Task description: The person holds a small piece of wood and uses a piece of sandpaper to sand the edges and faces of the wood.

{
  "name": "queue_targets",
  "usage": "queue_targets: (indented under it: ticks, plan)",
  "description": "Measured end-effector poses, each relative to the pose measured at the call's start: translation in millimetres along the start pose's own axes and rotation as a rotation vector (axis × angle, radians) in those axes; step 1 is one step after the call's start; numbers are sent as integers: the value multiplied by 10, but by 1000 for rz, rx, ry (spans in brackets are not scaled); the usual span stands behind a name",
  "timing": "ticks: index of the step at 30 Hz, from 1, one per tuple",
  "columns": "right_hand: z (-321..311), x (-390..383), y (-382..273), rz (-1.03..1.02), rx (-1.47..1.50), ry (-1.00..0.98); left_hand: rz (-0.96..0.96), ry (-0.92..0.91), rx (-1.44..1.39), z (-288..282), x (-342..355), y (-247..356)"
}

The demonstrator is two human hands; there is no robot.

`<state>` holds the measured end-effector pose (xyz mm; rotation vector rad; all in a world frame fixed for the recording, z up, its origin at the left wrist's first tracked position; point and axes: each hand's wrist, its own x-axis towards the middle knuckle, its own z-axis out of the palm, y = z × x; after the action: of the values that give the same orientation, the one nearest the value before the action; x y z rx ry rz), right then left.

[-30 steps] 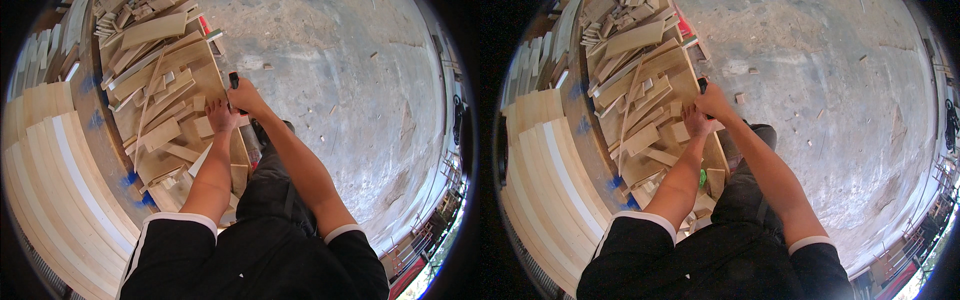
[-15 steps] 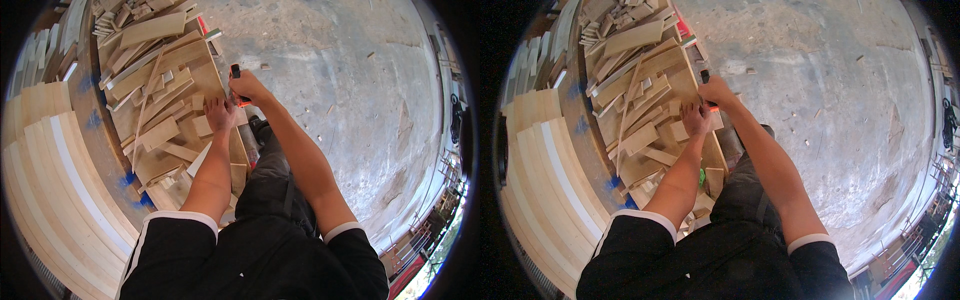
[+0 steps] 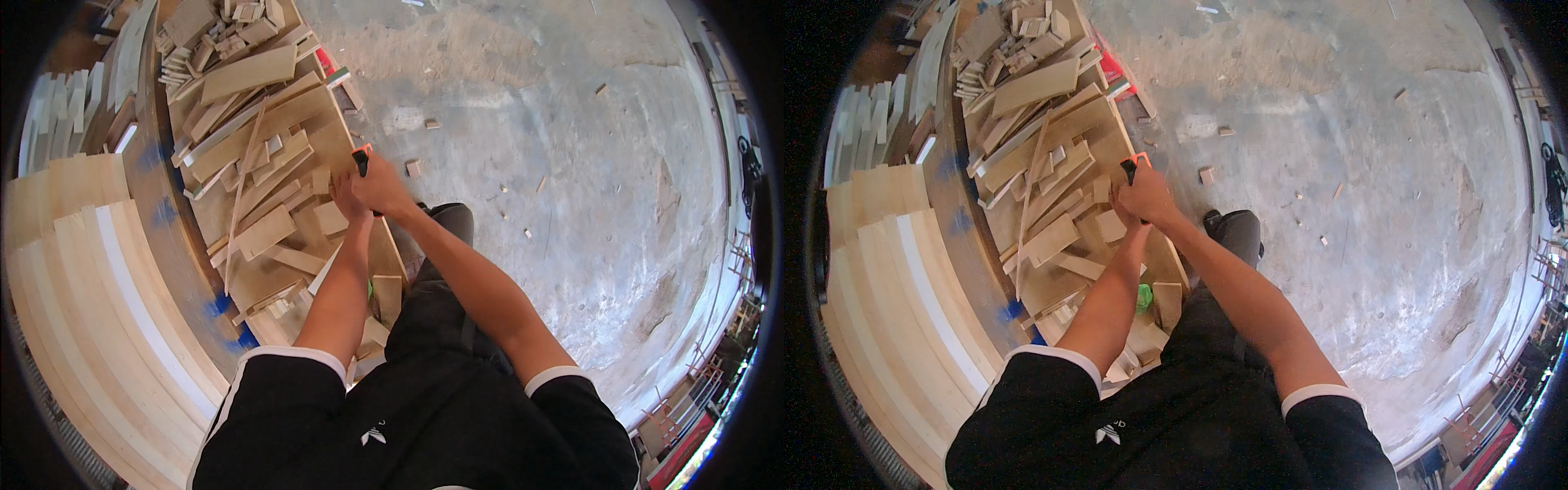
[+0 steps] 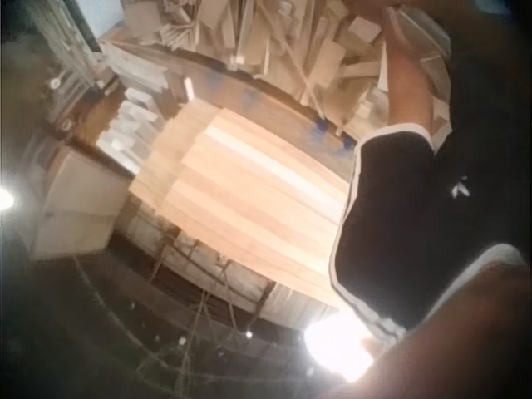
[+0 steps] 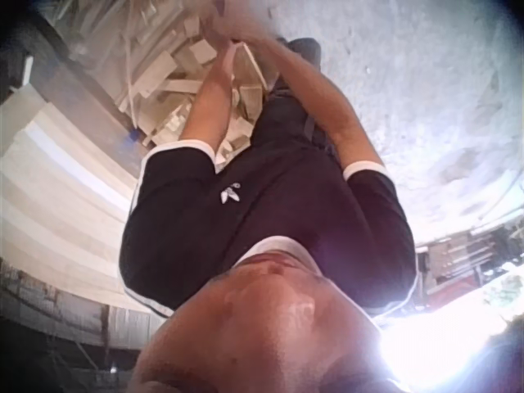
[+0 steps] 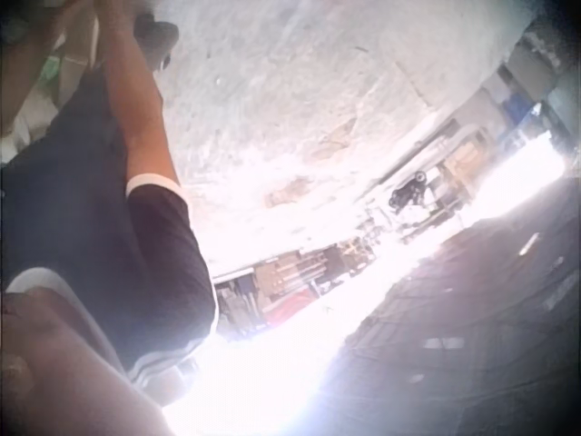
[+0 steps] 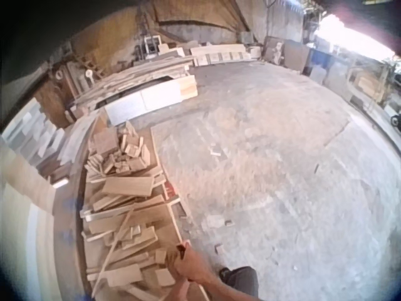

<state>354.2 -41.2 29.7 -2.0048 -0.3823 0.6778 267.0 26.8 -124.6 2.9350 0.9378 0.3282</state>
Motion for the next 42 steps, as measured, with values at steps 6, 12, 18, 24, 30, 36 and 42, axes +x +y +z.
queue_targets:
  ticks: [6, 12, 18, 24, 30, 36, 42]
  plan:
    - [-111, -204, -119, 46, 62, -6, -202, 55, -17, 214, 75, 187]
    - [-135, -318, -127, 44, 112, -60, -139, 126, -65, 146, 24, 196]
    - [-264, -491, -109, 67, 101, -75, -93, 186, -128, 132, 49, 200]
    - [-226, -542, -8, 72, 87, -123, -130, 77, -24, 118, 67, 225]
    - [-221, -612, -90, 81, 49, -165, -79, 210, -34, 117, 81, 209]
    - [-170, -657, 2, 45, 58, -128, -118, 60, -73, -34, 114, 281]
    - [-218, -202, 106, -8, 149, 6, -157, 99, -60, 142, 48, 219]
